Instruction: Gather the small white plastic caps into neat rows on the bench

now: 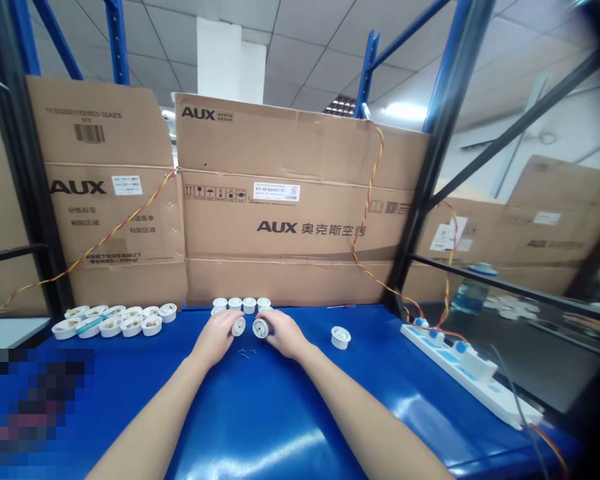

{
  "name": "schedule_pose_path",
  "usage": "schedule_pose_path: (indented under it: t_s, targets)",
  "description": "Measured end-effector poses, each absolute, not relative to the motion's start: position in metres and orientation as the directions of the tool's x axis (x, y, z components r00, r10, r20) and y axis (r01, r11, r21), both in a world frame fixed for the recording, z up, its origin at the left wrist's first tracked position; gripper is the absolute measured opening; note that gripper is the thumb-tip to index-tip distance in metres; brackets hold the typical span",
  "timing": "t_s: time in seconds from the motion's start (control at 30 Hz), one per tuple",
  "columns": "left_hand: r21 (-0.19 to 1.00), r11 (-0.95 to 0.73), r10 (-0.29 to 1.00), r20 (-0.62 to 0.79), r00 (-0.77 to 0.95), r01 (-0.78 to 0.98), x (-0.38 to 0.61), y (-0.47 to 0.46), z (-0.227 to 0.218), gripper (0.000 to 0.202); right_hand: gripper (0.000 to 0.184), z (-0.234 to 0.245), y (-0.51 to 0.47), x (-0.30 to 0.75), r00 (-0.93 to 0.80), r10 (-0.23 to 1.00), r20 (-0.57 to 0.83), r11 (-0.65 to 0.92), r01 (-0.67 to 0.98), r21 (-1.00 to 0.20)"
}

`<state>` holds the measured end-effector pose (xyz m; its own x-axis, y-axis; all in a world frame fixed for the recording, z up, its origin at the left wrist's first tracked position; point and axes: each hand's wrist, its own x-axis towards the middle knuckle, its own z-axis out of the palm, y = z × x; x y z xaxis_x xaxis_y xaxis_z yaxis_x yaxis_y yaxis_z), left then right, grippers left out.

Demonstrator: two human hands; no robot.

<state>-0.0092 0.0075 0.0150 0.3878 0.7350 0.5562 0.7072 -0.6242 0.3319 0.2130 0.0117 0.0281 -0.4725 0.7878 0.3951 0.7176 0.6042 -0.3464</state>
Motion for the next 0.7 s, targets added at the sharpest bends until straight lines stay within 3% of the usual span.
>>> schedule_pose_path:
  t_s: [0.17,0.27,0.4,0.47,0.57,0.63,0.7]
  targets:
    - [0.189,-0.68,0.699,0.458,0.549,0.709,-0.014,0.006,0.026,0.042,0.042,0.038,0.006,0.208,-0.619,0.717,0.321,0.684,0.713,-0.152]
    - [0.179,-0.685,0.71,0.38,0.592,0.706,-0.014,0.004,0.03,0.037,0.042,0.039,0.006,0.208,-0.673,0.696,0.249,0.713,0.688,-0.135]
    - [0.165,-0.679,0.704,0.423,0.571,0.715,-0.012,0.001,0.03,0.042,0.041,0.038,0.006,0.209,-0.59,0.762,0.267,0.639,0.752,-0.164]
    - [0.212,-0.638,0.733,0.462,0.499,0.741,-0.012,0.001,0.025,0.045,0.042,0.034,0.006,0.209,-0.489,0.828,0.276,0.548,0.811,-0.206]
    - [0.395,-0.468,0.841,0.475,0.261,0.79,-0.014,0.004,0.012,0.043,0.051,0.027,0.007,0.208,-0.348,0.903,0.252,0.411,0.871,-0.27]
    - [0.49,-0.333,0.908,0.397,0.134,0.806,-0.016,0.007,0.003,0.044,0.046,0.024,0.009,0.208,-0.306,0.925,0.225,0.36,0.895,-0.265]
    - [0.508,-0.267,0.925,0.373,0.071,0.819,-0.018,0.009,-0.002,0.046,0.038,0.024,0.01,0.208,-0.28,0.934,0.222,0.331,0.912,-0.242]
